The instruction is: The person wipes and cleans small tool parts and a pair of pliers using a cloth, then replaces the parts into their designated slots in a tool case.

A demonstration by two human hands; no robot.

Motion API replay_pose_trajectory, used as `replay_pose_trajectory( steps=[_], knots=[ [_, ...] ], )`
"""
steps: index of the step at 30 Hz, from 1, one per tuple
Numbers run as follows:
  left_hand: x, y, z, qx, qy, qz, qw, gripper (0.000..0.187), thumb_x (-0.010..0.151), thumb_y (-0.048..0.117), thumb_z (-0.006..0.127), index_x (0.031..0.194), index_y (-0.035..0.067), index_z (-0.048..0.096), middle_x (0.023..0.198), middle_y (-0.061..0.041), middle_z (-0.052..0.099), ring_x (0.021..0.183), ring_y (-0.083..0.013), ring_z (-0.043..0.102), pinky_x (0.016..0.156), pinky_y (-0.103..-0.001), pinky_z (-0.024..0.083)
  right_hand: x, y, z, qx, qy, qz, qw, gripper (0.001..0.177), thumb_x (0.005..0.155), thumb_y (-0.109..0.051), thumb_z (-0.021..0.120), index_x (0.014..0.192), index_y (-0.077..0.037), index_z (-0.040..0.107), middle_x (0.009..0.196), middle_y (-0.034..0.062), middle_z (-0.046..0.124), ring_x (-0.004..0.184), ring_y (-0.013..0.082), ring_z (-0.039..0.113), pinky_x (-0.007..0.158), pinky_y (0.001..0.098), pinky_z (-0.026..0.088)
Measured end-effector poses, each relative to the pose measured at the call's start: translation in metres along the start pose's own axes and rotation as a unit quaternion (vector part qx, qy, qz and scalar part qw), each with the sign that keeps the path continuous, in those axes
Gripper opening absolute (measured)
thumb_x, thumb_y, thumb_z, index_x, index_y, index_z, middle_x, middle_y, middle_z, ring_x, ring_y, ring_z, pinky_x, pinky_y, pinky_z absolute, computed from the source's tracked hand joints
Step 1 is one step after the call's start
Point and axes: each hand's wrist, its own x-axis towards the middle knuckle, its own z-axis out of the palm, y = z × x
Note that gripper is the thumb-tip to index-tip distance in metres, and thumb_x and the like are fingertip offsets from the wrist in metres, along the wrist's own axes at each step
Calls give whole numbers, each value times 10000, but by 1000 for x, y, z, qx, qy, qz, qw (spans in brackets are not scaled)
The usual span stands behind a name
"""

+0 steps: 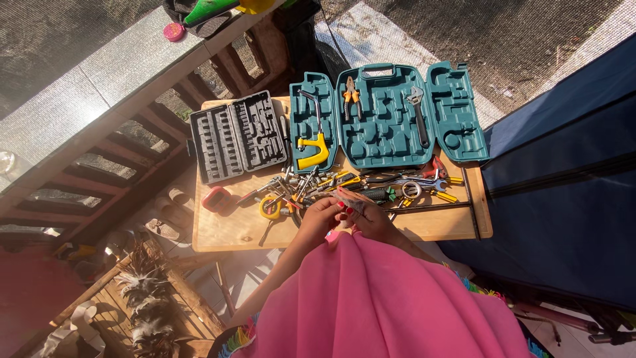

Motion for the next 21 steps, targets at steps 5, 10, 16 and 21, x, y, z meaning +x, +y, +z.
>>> replay_pose_trajectory(
  steps=[5,10,16,21],
  knots=[
    [5,-7,0,-24,-54,8,998,104,999,142,673,985,38,672,874,2,681,773,-80,625,706,-221,496,2,-9,0,-108,21,-136,985,458,1088,-198,499,1509,-19,470,1505,177,523,1210,165,631,905,287,580],
    [-6,6,-3,-78,-9,35,996,121,971,144,652,1006,40,703,841,-19,682,678,-84,580,595,-251,463,3,-13,0,-258,28,-227,939,487,1084,-220,493,1527,-17,498,1534,192,552,1416,302,528,1147,416,410],
    [-9,-1,4,-53,-47,-13,997,77,984,88,652,980,12,653,876,-21,670,790,-109,667,819,-262,591,-3,-21,6,-95,30,-29,995,519,1057,-235,508,1546,-63,475,1519,202,554,1333,419,531,1087,524,414],
    [-13,1,1,-77,-15,1,997,121,957,79,609,1063,53,661,953,-13,690,803,-88,652,757,-233,533,-9,-2,5,-258,22,-218,941,491,1065,-258,480,1489,-13,515,1549,205,519,1468,350,457,1224,472,281]
  ],
)
